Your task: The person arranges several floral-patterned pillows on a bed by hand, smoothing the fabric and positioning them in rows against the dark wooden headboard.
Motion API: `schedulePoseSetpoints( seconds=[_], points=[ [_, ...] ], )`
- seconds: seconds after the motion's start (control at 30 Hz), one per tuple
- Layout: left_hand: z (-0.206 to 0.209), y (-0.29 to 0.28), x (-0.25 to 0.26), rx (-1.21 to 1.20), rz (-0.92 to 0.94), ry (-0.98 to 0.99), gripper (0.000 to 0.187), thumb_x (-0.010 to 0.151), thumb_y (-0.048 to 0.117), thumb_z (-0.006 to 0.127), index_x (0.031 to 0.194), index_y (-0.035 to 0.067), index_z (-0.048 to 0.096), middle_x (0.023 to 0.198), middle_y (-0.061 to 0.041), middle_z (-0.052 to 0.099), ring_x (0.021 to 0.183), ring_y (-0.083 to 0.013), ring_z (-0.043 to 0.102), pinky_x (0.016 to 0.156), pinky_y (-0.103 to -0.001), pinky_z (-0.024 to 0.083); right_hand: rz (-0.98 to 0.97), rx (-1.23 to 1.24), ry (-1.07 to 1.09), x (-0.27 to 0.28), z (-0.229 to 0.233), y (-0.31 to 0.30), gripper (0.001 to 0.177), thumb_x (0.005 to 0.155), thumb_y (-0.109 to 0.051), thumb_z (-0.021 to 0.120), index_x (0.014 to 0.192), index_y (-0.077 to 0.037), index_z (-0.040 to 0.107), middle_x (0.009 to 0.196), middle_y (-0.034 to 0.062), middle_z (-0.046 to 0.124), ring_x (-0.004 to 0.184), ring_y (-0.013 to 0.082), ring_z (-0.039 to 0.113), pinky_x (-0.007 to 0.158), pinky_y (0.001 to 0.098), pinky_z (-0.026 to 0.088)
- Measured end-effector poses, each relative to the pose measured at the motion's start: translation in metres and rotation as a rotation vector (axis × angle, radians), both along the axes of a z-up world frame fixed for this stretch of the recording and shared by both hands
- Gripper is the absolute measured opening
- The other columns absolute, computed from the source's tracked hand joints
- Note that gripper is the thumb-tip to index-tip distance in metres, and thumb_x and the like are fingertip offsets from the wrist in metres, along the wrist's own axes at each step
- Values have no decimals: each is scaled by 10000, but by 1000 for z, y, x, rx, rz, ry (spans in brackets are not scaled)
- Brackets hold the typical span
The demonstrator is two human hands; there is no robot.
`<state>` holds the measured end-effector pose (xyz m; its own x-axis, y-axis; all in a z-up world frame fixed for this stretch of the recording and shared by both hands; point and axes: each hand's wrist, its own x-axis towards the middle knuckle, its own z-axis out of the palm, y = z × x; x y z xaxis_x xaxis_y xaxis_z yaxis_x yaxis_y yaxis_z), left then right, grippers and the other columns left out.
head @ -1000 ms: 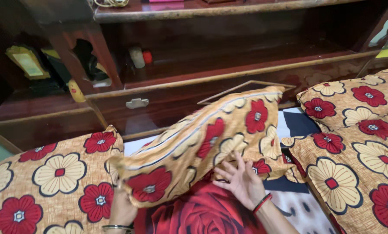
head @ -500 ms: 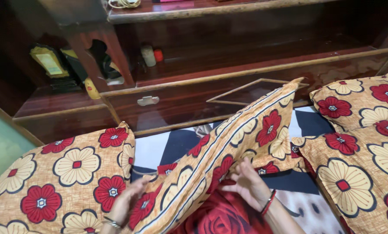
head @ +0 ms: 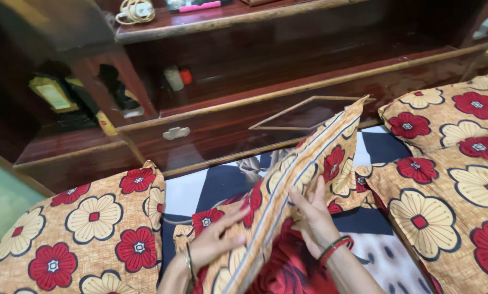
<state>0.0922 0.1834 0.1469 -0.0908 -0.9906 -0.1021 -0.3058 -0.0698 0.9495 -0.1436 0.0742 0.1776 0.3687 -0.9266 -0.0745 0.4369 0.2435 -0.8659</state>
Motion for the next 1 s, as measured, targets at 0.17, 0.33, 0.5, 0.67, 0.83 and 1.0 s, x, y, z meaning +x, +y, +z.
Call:
schedulePoseSetpoints(
  seconds=[0.17,0.33,0.5,0.67,0.83,1.0],
  points=[
    [-22,21,-23,62,-67,-63,759,771,239,854,1472,214,563,1720,-29,221,1601,-202,68,1251,-379,112,-219,-45,7,12,-30,-10,978,717,-25,824,1481,-127,221,1299,120,593,1168,234,640,975,389,551],
    [-38,12,-20,111,-10,303,611,822,222,820,1397,110,645,1740,-42,206,1594,-258,208,1177,-472,295,-283,-94,95,7,-47,-16,1006,659,61,816,1459,-92,226,1258,129,604,1110,226,666,935,361,576],
    [-64,3,6,237,183,154,744,853,318,749,1526,165,471,1671,-29,286,1525,-178,299,1203,-358,324,-305,-72,87,-8,-36,-10,956,589,126,746,1427,-50,321,1198,140,634,1008,259,700,830,379,614],
    [-102,-3,25,435,359,-22,818,881,476,696,1568,153,393,1547,-115,552,1422,-200,519,1170,-332,370,-281,82,62,-13,-38,-10,795,596,132,714,1329,-23,447,1101,144,680,920,261,719,788,389,613],
    [-109,-17,27,353,281,31,807,900,483,650,1584,175,352,1573,-90,503,1414,-209,525,1159,-338,378,-170,193,-126,-19,-72,-26,453,674,136,674,1117,43,658,977,126,751,817,238,736,765,363,614],
    [-84,-12,14,227,261,65,863,861,498,675,1599,223,323,1650,-73,373,1508,-201,350,1202,-359,295,-137,97,-124,-16,-93,-36,394,688,169,660,1070,80,686,976,139,758,813,217,724,760,325,603]
  ],
)
